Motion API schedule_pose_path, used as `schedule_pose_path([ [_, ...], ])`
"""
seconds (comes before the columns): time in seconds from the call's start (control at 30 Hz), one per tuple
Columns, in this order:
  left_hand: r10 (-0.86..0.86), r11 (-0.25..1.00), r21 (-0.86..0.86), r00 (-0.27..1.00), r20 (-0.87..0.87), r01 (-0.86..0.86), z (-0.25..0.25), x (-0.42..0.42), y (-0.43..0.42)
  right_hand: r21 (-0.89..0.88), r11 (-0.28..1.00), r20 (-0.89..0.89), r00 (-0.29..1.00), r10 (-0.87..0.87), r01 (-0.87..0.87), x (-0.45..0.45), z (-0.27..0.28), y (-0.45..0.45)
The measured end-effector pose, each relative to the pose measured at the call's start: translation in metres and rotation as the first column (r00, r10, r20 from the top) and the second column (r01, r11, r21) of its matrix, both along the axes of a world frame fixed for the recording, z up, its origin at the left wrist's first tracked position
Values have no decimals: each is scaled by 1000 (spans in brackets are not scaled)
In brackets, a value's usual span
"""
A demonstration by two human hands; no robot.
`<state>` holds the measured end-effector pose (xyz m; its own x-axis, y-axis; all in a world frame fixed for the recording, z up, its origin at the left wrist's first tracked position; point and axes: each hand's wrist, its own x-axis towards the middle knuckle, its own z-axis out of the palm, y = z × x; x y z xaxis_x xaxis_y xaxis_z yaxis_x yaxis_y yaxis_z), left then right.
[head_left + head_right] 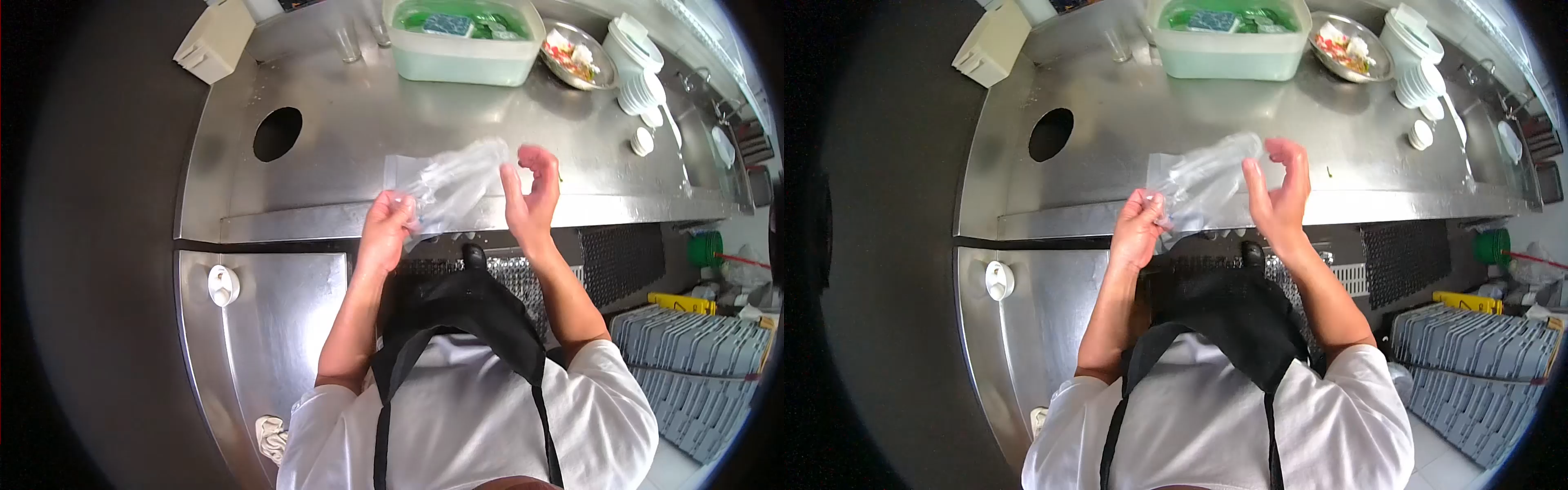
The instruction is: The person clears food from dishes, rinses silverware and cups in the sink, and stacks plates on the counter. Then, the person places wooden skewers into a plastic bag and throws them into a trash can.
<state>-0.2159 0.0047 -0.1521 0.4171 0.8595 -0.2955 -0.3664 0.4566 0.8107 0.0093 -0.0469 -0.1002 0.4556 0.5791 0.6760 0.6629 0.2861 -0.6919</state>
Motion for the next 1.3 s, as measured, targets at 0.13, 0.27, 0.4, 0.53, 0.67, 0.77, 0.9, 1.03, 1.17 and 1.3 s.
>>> schedule_pose_path([
  [0.13, 76, 992, 87, 989, 129, -88, -1, 11, 0, -528, 635, -52, 768, 639, -564, -16, 1, -5],
  [0.27, 286, 952, 2, 895, 344, -305, 31, 17, 11, -827, 215, -300, 731, 613, -520, -28, -43, 3],
  [0.4, 187, 980, 11, 949, 255, -196, 25, 5, 6, -508, 236, -606, 538, 586, -829, -27, -20, 24],
  [0.53, -217, 902, 339, 960, -179, 267, 41, 8, -14, -42, 580, -879, 306, 365, -813, -10, 19, 56],
  [0.67, -47, 984, 169, 999, 5, 46, 30, 6, 1, -336, 704, -441, 765, 470, -626, -20, -16, 61],
  [0.77, 92, 976, 168, 965, 247, -136, 33, 4, 17, -440, 810, -76, 915, 395, -386, -31, 0, 49],
  [0.9, 86, 993, 34, 876, 474, -116, 64, 5, 24, -534, 760, -50, 911, 410, -372, -41, -8, 47],
  [1.03, 35, 987, 129, 919, 393, -93, 61, 14, 27, -705, 592, -1, 835, 550, -391, -46, -28, 49],
  [1.17, 269, 764, 642, 936, -229, -63, 32, 25, 29, -604, 662, 10, 825, 564, -445, -44, -9, 53],
  [1.3, 39, 780, 396, 593, -804, 484, 57, 18, 17, -547, 689, -217, 875, 433, -476, -17, 14, 81],
])
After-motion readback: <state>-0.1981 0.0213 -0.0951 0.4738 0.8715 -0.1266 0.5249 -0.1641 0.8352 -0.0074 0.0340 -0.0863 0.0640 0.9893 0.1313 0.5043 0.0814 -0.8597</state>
